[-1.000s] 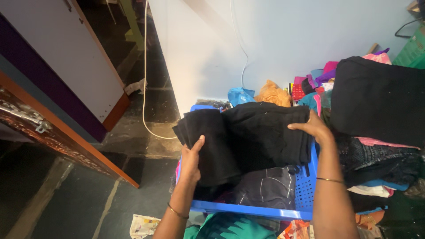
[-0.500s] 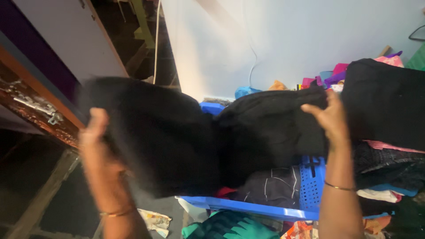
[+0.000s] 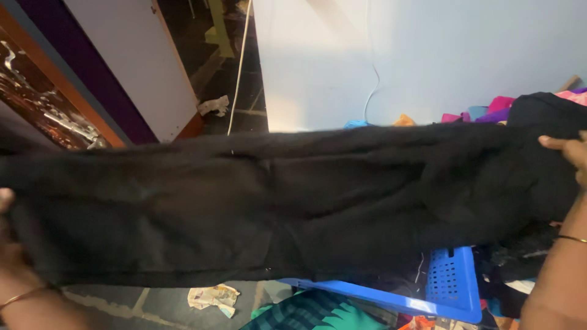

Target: The person folds several garments from a blue basket, including a white cloth, a black top, and a red shirt, placing each folded item on a nearby surface. The person handles each item one at a time, smoothing and folding them neatly.

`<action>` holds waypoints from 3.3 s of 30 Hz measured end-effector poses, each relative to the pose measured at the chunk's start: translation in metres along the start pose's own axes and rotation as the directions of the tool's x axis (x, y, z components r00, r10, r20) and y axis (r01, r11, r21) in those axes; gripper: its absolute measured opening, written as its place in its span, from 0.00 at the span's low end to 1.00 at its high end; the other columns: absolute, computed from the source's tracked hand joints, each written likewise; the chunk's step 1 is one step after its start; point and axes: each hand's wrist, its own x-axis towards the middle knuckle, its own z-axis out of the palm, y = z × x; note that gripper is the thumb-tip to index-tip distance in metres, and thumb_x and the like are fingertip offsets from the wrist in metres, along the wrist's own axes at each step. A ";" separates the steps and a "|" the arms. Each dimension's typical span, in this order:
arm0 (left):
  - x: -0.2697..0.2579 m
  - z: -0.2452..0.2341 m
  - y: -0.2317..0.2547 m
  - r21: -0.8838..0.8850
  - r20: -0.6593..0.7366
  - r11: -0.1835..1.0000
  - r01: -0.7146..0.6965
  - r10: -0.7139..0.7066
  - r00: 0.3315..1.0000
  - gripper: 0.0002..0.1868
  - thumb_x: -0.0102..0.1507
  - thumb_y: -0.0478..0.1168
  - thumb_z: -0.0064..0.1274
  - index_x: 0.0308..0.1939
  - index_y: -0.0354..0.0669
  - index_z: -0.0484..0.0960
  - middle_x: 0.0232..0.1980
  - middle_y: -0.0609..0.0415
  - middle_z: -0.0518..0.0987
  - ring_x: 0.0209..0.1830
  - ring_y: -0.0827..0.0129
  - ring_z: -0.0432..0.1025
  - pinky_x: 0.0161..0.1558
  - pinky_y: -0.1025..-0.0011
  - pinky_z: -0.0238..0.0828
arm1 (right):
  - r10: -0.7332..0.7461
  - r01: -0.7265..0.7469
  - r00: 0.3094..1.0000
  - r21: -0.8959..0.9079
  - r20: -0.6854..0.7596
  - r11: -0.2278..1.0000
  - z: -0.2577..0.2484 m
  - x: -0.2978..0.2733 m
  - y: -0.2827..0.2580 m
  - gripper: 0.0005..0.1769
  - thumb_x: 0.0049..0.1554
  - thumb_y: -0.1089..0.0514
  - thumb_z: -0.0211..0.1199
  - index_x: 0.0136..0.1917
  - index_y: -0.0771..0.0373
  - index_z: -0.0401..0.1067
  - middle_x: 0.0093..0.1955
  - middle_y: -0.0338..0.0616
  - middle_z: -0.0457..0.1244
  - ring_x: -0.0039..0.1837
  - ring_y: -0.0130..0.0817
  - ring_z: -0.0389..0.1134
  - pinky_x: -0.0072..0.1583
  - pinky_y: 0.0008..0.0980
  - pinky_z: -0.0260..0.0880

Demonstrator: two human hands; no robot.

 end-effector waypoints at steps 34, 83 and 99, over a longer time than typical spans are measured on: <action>0.028 -0.031 -0.064 -0.258 0.029 0.958 -0.124 0.136 0.990 0.22 0.73 0.44 0.57 0.68 0.36 0.76 0.64 0.47 0.79 0.61 0.59 0.77 0.63 0.62 0.76 | -0.869 0.868 0.494 0.074 -0.027 0.492 0.205 -0.275 -0.225 0.10 0.64 0.51 0.60 0.51 0.58 0.73 0.44 0.43 0.70 0.45 0.50 0.70 0.45 0.47 0.67; -0.269 0.432 -0.137 -0.048 0.855 0.545 -0.837 0.456 0.248 0.12 0.59 0.40 0.62 0.46 0.42 0.86 0.41 0.44 0.84 0.43 0.49 0.79 0.46 0.58 0.76 | -0.286 -0.231 0.703 0.589 0.652 0.775 0.165 -0.261 -0.139 0.19 0.48 0.67 0.66 0.55 0.65 0.74 0.48 0.43 0.69 0.48 0.31 0.70 0.51 0.31 0.70; -0.193 0.324 -0.168 0.414 0.351 0.844 -0.342 0.199 0.915 0.25 0.57 0.49 0.64 0.54 0.40 0.79 0.41 0.41 0.85 0.41 0.49 0.82 0.44 0.58 0.76 | -0.353 -0.127 0.758 0.656 0.548 0.744 0.133 -0.286 -0.168 0.26 0.50 0.65 0.68 0.63 0.67 0.72 0.54 0.47 0.70 0.54 0.33 0.72 0.57 0.32 0.72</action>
